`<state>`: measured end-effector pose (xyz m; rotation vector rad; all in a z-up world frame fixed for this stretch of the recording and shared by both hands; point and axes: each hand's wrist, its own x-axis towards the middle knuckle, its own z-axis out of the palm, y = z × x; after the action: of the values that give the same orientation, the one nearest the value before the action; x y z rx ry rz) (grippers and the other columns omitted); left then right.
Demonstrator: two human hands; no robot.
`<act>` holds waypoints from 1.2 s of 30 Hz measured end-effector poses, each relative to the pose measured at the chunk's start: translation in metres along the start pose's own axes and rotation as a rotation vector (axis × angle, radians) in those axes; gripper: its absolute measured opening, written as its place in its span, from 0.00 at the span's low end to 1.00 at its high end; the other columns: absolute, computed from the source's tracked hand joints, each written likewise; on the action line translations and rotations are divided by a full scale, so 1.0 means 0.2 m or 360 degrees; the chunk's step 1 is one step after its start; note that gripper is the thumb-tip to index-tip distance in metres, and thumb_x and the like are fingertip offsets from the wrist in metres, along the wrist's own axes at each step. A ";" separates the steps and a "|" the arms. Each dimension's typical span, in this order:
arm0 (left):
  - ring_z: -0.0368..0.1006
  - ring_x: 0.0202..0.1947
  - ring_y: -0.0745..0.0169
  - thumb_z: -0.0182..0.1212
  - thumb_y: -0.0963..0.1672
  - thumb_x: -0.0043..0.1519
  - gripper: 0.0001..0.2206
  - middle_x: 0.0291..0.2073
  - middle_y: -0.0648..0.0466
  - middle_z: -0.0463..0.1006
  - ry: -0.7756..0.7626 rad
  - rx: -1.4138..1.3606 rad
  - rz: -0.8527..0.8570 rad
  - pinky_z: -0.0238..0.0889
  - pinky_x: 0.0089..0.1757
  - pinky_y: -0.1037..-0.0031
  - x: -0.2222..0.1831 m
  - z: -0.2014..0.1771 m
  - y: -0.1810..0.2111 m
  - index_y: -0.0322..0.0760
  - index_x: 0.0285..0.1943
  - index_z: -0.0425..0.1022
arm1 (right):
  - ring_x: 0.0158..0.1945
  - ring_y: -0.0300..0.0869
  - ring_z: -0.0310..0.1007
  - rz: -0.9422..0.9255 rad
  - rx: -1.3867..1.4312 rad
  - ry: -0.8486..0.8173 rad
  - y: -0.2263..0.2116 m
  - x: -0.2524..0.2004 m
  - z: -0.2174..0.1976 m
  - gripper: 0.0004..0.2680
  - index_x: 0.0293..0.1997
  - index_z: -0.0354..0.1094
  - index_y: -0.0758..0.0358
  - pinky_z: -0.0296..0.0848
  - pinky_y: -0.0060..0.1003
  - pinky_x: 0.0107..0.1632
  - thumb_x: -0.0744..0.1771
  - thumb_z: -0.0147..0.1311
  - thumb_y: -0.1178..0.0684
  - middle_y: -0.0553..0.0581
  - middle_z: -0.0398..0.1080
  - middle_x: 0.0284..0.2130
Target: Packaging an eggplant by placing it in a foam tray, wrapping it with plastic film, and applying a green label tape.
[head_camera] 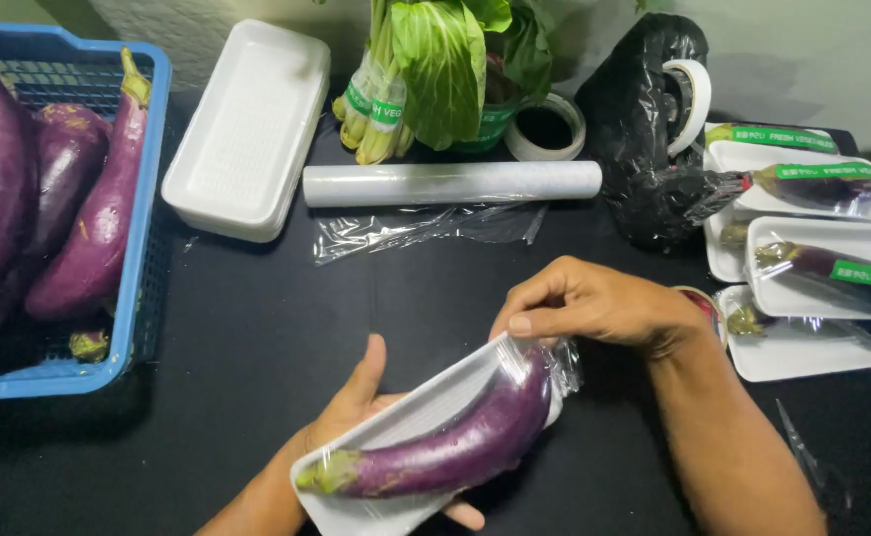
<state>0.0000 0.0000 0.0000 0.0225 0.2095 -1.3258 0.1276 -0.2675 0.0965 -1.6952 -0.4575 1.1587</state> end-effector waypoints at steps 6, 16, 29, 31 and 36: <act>0.67 0.62 0.28 0.64 0.46 0.57 0.41 0.67 0.28 0.64 -0.0117 -0.0294 0.0218 0.72 0.53 0.47 0.09 0.13 -0.11 0.17 0.78 0.53 | 0.41 0.34 0.82 -0.0042 -0.0227 0.0438 -0.04 0.00 0.11 0.17 0.49 0.80 0.62 0.76 0.28 0.46 0.67 0.48 0.42 0.55 0.86 0.37; 0.67 0.62 0.31 0.68 0.48 0.52 0.46 0.69 0.32 0.64 -0.0138 -0.0271 0.0446 0.70 0.55 0.48 0.06 0.14 -0.09 0.24 0.80 0.52 | 0.47 0.37 0.78 -0.0634 -0.0708 0.0752 -0.17 -0.16 0.15 0.09 0.48 0.76 0.60 0.72 0.32 0.54 0.66 0.55 0.53 0.50 0.80 0.43; 0.68 0.61 0.30 0.68 0.47 0.51 0.47 0.69 0.31 0.63 -0.0091 -0.0169 0.0494 0.69 0.55 0.48 0.06 0.15 -0.10 0.25 0.80 0.51 | 0.45 0.38 0.72 -0.0777 -0.0653 0.0495 -0.16 -0.19 0.10 0.05 0.36 0.75 0.57 0.69 0.34 0.53 0.67 0.57 0.50 0.52 0.70 0.41; 0.67 0.62 0.29 0.68 0.47 0.51 0.46 0.70 0.31 0.62 -0.0091 -0.0183 0.0486 0.69 0.56 0.47 0.06 0.14 -0.11 0.25 0.80 0.52 | 0.46 0.38 0.72 -0.0756 -0.0536 0.0558 -0.15 -0.20 0.08 0.05 0.36 0.75 0.57 0.69 0.34 0.54 0.68 0.56 0.51 0.51 0.72 0.40; 0.69 0.60 0.31 0.69 0.48 0.49 0.46 0.69 0.32 0.65 -0.0011 -0.0115 0.0514 0.71 0.55 0.50 0.06 0.16 -0.11 0.23 0.78 0.54 | 0.48 0.40 0.73 -0.0777 -0.0488 0.0522 -0.15 -0.17 0.09 0.11 0.43 0.75 0.60 0.68 0.36 0.55 0.68 0.52 0.44 0.54 0.73 0.42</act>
<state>-0.0145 -0.0223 0.0318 -0.0093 0.2374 -0.9962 0.1020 -0.2705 0.1384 -1.8501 -0.8151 0.4629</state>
